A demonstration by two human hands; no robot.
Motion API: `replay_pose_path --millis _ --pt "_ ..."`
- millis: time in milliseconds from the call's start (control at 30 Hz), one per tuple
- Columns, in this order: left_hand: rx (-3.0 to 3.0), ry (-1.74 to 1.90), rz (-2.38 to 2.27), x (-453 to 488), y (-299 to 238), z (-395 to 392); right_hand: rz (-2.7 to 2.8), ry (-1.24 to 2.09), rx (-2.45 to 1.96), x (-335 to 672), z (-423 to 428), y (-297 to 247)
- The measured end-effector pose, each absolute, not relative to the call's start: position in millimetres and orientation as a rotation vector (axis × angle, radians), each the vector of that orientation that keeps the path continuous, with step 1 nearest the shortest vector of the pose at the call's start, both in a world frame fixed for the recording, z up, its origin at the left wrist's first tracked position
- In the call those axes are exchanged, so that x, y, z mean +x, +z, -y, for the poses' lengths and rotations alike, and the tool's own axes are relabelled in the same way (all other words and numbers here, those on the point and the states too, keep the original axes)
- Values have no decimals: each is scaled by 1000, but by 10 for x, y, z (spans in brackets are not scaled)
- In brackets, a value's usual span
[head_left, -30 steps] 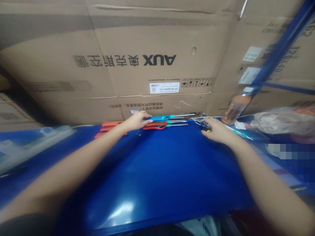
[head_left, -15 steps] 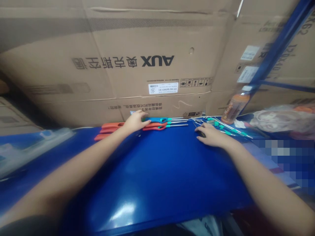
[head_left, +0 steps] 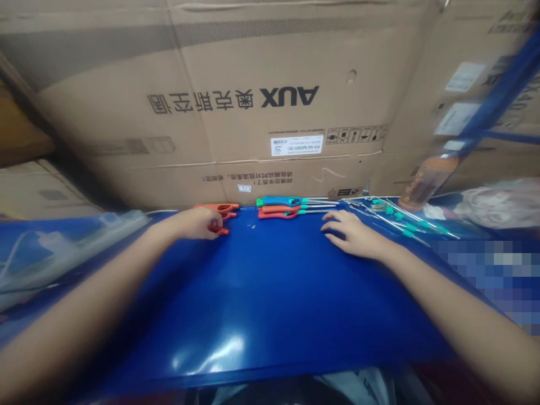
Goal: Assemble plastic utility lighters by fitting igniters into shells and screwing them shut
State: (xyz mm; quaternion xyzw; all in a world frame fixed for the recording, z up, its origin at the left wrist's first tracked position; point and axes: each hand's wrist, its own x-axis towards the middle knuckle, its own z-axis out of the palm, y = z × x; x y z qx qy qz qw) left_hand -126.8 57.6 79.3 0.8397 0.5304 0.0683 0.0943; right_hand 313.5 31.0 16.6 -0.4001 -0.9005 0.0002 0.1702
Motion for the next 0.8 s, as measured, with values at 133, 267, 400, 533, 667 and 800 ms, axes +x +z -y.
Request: replay_pose_path --millis 133,267,400,533,667,800 --pt "2437 -145 -1403 -1165 793 -377 2569 -2 -1022 2993 -277 160" --pt "2443 -26 -954 -612 649 -54 2548 207 -854 2768 -106 161" --pt "2509 471 -855 21 324 172 2534 324 -675 2544 76 130" --pt "2442 653 -929 282 140 166 2632 359 -632 2522 72 76" --pt "2403 759 -984 188 135 14 2622 400 -733 2675 -28 89" --pt "2413 709 -1081 3 58 -163 2566 479 -770 2803 -91 133"
